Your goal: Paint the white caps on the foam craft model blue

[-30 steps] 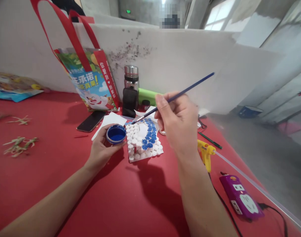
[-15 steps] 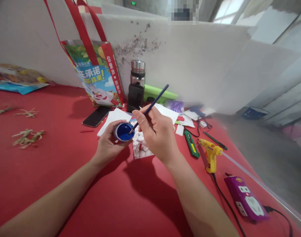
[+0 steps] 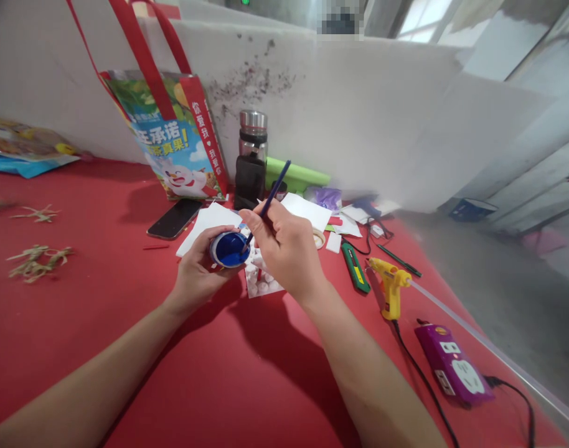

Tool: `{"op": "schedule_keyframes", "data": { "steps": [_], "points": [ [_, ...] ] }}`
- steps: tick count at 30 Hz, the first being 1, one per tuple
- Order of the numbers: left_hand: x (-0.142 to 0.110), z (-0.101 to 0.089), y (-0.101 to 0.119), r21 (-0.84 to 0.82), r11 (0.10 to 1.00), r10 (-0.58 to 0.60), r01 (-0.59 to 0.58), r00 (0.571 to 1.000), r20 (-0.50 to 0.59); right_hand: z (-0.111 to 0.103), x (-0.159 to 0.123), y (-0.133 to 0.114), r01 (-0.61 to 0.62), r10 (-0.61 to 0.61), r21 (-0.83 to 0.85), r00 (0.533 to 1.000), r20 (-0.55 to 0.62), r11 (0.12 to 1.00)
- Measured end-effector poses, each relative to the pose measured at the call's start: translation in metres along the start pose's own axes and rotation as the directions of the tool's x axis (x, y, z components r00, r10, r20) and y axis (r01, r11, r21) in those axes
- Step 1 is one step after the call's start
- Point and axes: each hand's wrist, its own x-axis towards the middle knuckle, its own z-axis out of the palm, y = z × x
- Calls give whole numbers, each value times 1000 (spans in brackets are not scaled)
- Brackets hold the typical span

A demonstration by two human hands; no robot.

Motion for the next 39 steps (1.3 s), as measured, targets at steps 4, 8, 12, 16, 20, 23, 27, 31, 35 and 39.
{"op": "schedule_keyframes", "data": {
  "steps": [4, 8, 12, 16, 20, 23, 27, 31, 35, 39],
  "points": [
    [0, -1, 1, -1, 1000, -12, 12, 1000, 14, 1, -1, 3, -9, 9, -13, 1000, 8, 1000],
    [0, -1, 1, 12, 1000, -27, 27, 1000, 9, 2, -1, 4, -9, 9, -19, 1000, 8, 1000],
    [-1, -1, 0, -8, 1000, -12, 12, 1000, 8, 3, -1, 5, -13, 13, -25, 1000, 13, 1000],
    [-2, 1, -3, -9, 1000, 11, -11, 1000, -1, 0, -1, 1, -13, 13, -3, 1000, -4, 1000],
    [-2, 1, -4, 4, 1000, 4, -4, 1000, -11, -9, 1, -3, 2, -3, -17, 997, -74, 1000],
    [-3, 1, -3, 13, 1000, -17, 17, 1000, -9, -13, 2, -5, -6, 3, -35, 997, -80, 999],
    [-2, 1, 0, -8, 999, -50, 50, 999, -2, -13, 2, -5, -27, 26, -13, 998, -55, 1000],
    [-2, 1, -1, -8, 997, -75, 75, 997, 2, -11, 2, -5, -47, 47, -5, 999, -19, 999],
    [-2, 1, -2, 0, 998, -64, 64, 998, -8, -13, 2, -4, -55, 56, -24, 998, 17, 998],
    [-1, 0, -2, 17, 999, -26, 27, 1000, -11, -15, 3, -4, -57, 57, -57, 998, 2, 997]
  ]
}}
